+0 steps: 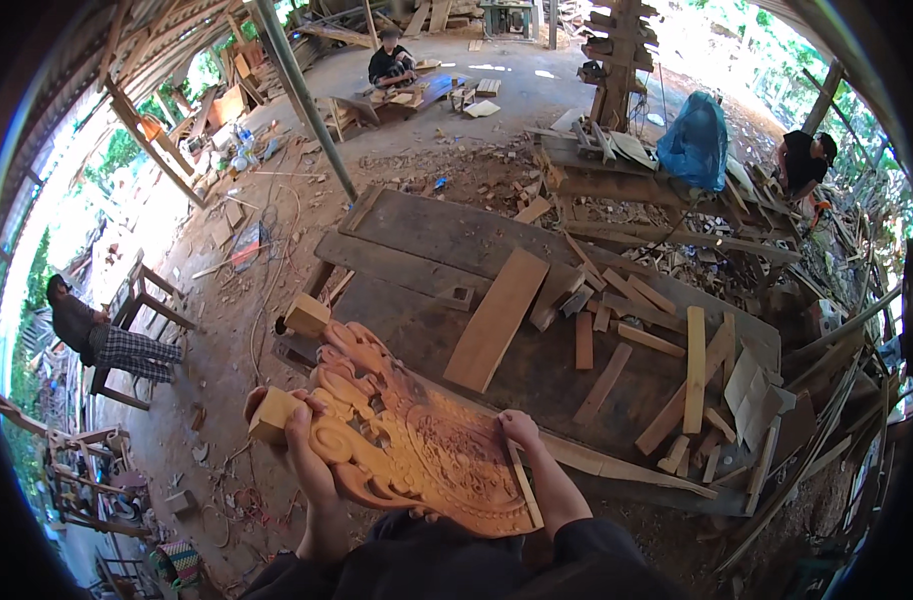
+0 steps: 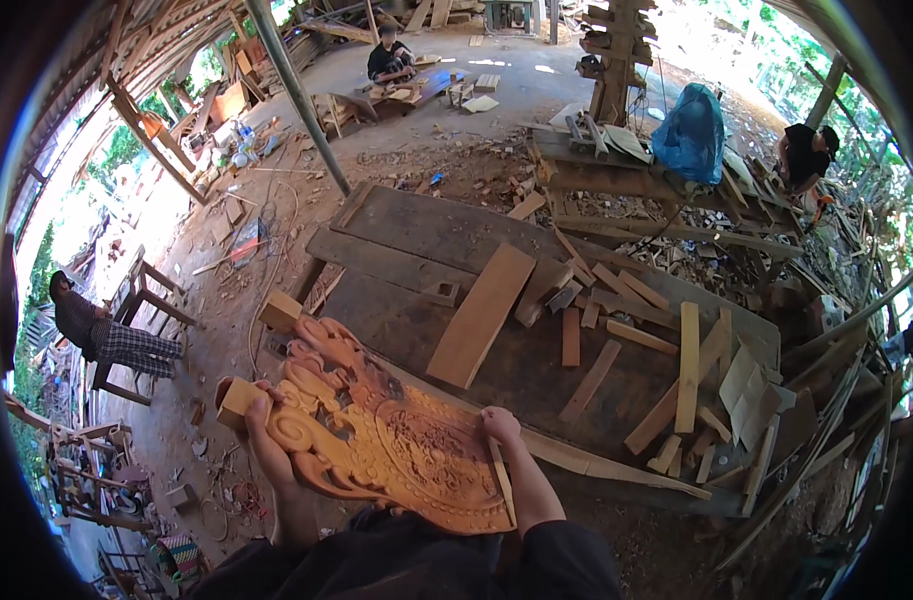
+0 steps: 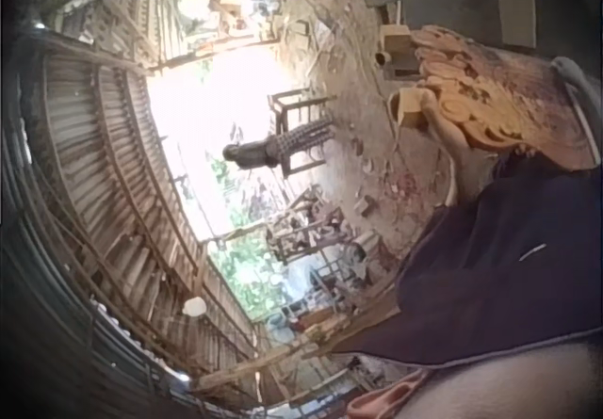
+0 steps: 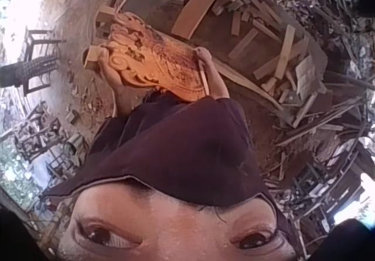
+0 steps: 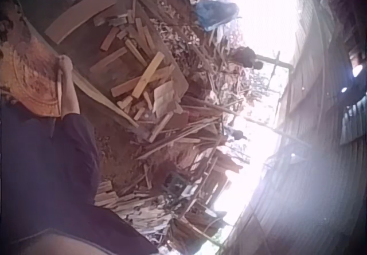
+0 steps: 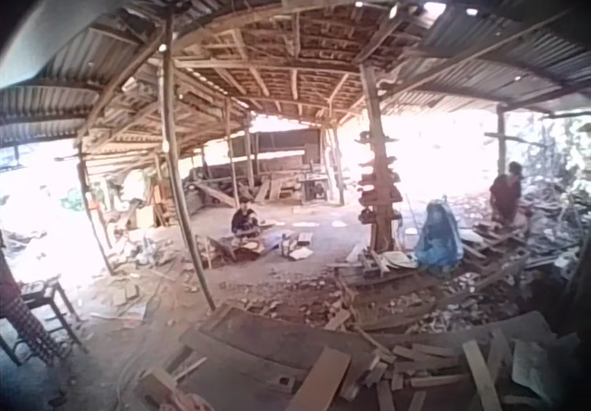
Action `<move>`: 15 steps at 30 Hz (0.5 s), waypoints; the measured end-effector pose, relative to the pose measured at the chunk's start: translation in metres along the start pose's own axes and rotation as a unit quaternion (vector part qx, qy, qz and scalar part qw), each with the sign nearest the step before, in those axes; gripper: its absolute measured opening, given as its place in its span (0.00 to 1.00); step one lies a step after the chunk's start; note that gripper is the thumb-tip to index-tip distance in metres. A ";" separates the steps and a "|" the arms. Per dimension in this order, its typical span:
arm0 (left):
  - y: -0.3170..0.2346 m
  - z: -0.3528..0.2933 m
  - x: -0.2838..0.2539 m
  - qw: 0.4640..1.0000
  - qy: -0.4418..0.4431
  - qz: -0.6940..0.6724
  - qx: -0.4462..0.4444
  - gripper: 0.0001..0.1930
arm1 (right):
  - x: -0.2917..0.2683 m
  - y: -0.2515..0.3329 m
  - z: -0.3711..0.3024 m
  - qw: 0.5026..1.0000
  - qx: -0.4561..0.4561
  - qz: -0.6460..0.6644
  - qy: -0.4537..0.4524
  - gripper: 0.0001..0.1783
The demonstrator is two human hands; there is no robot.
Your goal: The person walks to a workbench, moves wood pieces aside on the table, and picks up a carved wooden panel. The person then sands the carved wooden panel with sandpaper and holds it up by hand.
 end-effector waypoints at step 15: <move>0.000 0.002 -0.001 1.000 0.005 0.023 -0.012 0.18 | 0.004 -0.006 -0.024 0.996 0.003 0.031 -0.084 0.14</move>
Point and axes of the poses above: each hand's wrist, its own z-axis towards the middle knuckle, its own x-axis out of the palm, y = z × x, the point moved 4 cm from there along z, towards the middle knuckle, and after that the axes turned 11 degrees about y, right-handed, at the moved point
